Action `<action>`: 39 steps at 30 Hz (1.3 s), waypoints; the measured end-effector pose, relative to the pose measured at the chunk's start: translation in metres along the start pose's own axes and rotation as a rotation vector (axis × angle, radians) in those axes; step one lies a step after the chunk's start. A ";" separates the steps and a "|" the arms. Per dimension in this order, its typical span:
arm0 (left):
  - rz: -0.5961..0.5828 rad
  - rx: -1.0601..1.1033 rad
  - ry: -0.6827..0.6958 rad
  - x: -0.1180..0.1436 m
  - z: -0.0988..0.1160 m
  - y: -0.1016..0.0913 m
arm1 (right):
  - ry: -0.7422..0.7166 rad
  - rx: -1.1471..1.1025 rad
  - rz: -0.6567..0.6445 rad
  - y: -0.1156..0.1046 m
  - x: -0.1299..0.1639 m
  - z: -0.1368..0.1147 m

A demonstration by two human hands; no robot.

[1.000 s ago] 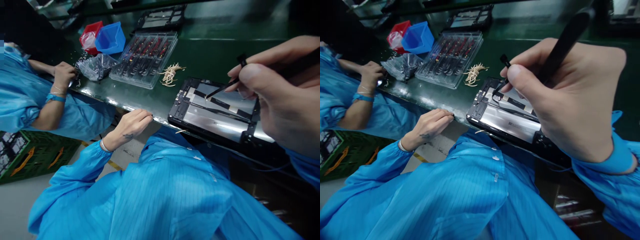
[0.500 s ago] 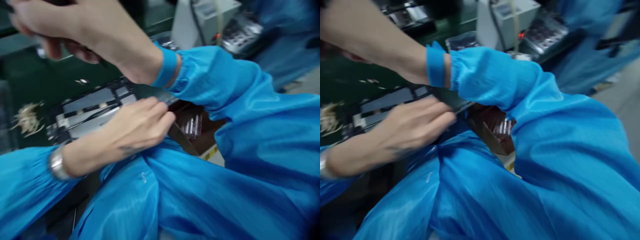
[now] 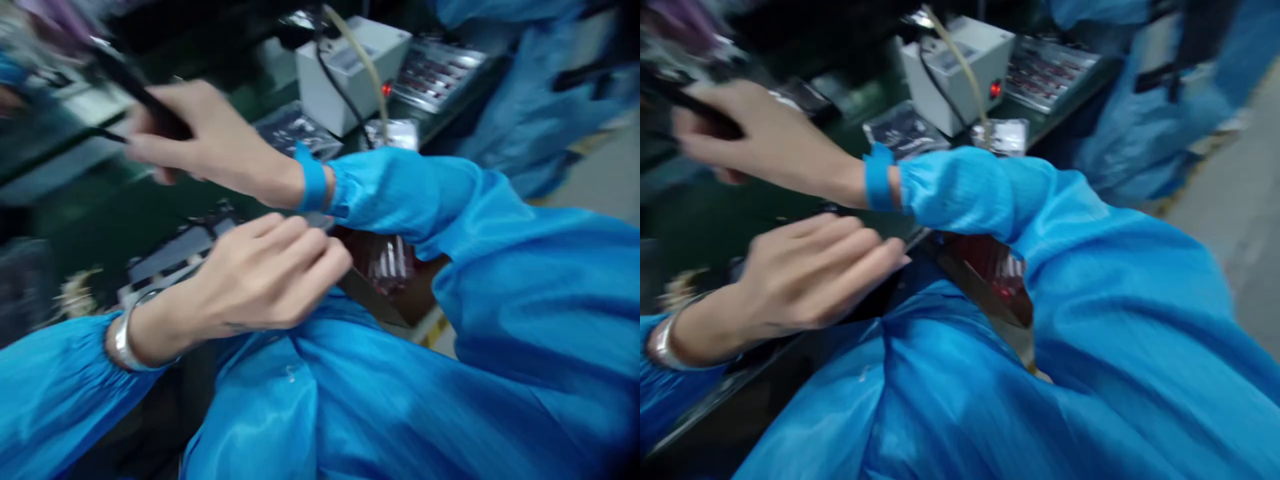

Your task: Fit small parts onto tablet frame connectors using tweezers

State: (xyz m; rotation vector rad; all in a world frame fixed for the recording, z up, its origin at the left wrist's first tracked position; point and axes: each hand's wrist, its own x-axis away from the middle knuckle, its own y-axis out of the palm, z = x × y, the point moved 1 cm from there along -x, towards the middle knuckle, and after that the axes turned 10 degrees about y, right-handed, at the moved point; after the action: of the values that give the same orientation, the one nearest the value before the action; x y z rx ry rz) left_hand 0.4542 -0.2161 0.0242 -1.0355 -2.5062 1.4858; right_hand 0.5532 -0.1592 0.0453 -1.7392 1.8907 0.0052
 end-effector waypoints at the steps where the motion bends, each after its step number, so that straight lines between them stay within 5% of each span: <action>1: -0.003 -0.107 -0.101 0.015 -0.004 -0.021 | 0.042 -0.056 0.033 -0.004 0.006 -0.004; 5: -0.205 -0.466 -0.619 0.076 -0.018 -0.067 | -0.072 -0.156 0.090 0.002 0.009 -0.001; 9: -0.427 -0.531 -0.902 0.105 -0.025 -0.063 | -0.157 -0.219 0.112 0.024 0.001 0.000; 12: -0.452 -0.469 -0.959 0.108 -0.027 -0.059 | -0.154 -0.235 0.073 0.036 0.002 -0.006; 15: -0.271 -0.342 -1.023 0.117 -0.026 -0.065 | -0.128 -0.275 0.048 0.043 0.003 -0.009; 20: 0.364 0.277 -1.279 0.140 -0.017 -0.074 | -0.024 -0.272 -0.041 0.051 0.008 0.002; 23: 0.551 0.512 -1.378 0.145 -0.011 -0.073 | 0.038 -0.276 -0.161 0.059 0.015 0.007; 32: 0.678 0.546 -1.457 0.149 0.003 -0.068 | 0.042 -0.220 -0.154 0.072 0.022 0.014; 39: 0.591 0.380 -1.523 0.140 0.036 -0.091 | -0.074 -0.069 -0.177 0.077 0.037 0.002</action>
State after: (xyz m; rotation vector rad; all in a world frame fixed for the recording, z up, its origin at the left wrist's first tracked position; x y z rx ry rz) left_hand 0.2858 -0.1929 0.0375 -0.5964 -2.1579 3.8213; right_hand 0.4838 -0.1802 0.0009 -1.9208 1.6972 0.0669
